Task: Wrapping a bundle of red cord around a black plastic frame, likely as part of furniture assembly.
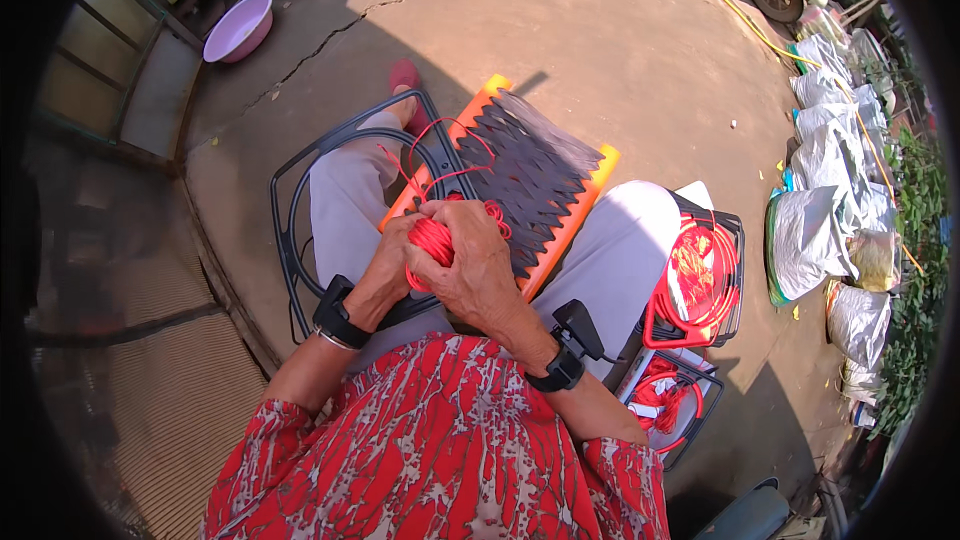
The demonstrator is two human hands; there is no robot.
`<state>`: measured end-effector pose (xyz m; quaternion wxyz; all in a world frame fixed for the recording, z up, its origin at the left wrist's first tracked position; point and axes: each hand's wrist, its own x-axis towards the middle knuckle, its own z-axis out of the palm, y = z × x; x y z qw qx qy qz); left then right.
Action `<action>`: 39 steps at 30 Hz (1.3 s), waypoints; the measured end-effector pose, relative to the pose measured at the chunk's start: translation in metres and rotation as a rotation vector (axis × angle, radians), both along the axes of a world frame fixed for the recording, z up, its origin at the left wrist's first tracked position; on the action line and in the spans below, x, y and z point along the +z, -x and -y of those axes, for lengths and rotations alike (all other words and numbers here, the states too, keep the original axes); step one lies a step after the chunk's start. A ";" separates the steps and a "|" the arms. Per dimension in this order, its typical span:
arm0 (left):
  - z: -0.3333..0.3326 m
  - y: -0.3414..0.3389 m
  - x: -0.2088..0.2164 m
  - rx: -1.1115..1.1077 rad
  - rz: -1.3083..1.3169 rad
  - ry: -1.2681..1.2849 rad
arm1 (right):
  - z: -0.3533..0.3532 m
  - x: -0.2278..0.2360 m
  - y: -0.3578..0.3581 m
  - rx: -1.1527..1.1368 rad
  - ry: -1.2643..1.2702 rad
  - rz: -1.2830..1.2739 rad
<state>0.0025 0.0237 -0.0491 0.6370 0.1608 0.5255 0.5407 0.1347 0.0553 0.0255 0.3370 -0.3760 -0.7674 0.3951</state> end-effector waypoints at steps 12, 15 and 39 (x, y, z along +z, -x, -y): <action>0.015 0.015 0.013 0.045 0.296 -0.038 | -0.019 -0.011 0.002 0.466 -0.102 -0.003; 0.015 0.019 0.014 0.069 0.381 -0.062 | -0.020 -0.006 0.001 0.506 -0.094 0.018; 0.008 0.018 0.051 -0.170 0.010 0.056 | -0.033 0.049 -0.290 -0.362 0.576 -0.839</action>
